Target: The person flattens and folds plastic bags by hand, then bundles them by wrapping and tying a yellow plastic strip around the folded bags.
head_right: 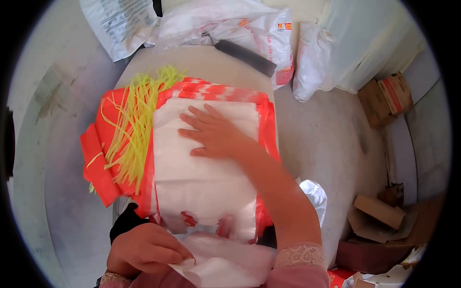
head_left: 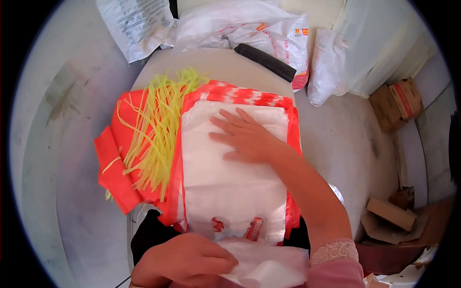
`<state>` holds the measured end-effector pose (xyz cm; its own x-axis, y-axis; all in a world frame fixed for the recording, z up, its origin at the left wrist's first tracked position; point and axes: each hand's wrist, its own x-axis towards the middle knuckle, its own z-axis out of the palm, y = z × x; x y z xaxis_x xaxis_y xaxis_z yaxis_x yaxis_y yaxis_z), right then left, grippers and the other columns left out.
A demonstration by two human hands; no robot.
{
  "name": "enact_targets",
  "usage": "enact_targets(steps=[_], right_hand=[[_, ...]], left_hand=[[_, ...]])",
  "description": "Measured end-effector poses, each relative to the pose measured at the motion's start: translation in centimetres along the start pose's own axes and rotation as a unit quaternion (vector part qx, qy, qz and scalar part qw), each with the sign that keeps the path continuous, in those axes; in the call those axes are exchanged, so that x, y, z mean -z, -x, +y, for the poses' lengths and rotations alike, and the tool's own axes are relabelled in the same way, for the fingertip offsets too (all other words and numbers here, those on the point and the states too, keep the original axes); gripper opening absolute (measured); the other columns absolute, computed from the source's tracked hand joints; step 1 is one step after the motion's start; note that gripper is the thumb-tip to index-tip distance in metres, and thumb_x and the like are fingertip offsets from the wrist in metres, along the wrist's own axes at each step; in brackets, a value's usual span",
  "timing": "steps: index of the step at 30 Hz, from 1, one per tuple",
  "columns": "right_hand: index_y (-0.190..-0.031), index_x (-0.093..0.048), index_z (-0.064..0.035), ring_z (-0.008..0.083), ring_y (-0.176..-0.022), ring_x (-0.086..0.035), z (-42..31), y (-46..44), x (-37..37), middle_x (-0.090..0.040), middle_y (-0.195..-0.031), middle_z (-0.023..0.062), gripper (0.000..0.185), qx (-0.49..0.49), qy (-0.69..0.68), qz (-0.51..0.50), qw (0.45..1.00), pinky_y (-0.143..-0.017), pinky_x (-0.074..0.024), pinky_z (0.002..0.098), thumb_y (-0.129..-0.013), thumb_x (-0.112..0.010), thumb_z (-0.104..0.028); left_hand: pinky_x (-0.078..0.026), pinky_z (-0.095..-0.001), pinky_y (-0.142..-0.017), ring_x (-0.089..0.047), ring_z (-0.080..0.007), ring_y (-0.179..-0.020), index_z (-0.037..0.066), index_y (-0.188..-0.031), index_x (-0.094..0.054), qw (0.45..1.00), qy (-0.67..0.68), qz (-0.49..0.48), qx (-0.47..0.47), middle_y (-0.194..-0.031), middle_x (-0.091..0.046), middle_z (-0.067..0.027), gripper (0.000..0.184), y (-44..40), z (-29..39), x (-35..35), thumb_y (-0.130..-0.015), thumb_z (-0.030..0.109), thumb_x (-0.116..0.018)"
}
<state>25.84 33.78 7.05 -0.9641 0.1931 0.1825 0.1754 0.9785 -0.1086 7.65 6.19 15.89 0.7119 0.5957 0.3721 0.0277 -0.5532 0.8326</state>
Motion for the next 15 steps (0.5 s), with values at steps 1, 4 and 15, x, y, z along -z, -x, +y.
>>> enact_targets(steps=[1,4,15], right_hand=[[-0.153,-0.057,-0.0199,0.0297,-0.164,-0.022,0.0,-0.3,0.0,-0.031,-0.175,0.0084,0.064,0.011,0.008,0.008,1.000,-0.133,-0.0129,0.0556,-0.098,-0.069,-0.050],[-0.147,-0.063,-0.0159,0.0316,-0.157,-0.035,-0.7,-0.5,1.0,-0.043,-0.168,0.0112,0.059,0.035,0.069,0.055,0.996,-0.129,-0.0245,0.0539,-0.096,-0.072,-0.044],[-0.136,-0.069,-0.0087,0.0349,-0.138,-0.054,-2.7,8.9,1.1,-0.061,-0.147,0.0149,0.045,-0.077,-0.052,0.106,0.990,-0.115,-0.0453,0.0457,-0.093,-0.073,-0.022]], left_hand=[[-0.063,-0.0381,-0.073,-0.076,-0.0351,-0.089,-0.006,-0.111,-0.072,1.000,-0.005,0.003,0.011,-0.112,-0.076,-0.0192,0.020,-0.1,0.0,-0.3,-0.097,0.004,-0.063],[-0.063,-0.0385,-0.074,-0.076,-0.0354,-0.087,-0.004,-0.110,-0.073,0.999,-0.014,0.016,0.040,-0.110,-0.076,-0.0184,0.020,0.0,0.0,-0.7,-0.093,0.004,-0.066],[-0.061,-0.0382,-0.069,-0.074,-0.0346,-0.078,-0.003,-0.105,-0.073,0.999,-0.040,0.003,0.025,-0.109,-0.077,-0.0179,0.019,-2.0,0.6,-1.0,-0.087,0.003,-0.071]])
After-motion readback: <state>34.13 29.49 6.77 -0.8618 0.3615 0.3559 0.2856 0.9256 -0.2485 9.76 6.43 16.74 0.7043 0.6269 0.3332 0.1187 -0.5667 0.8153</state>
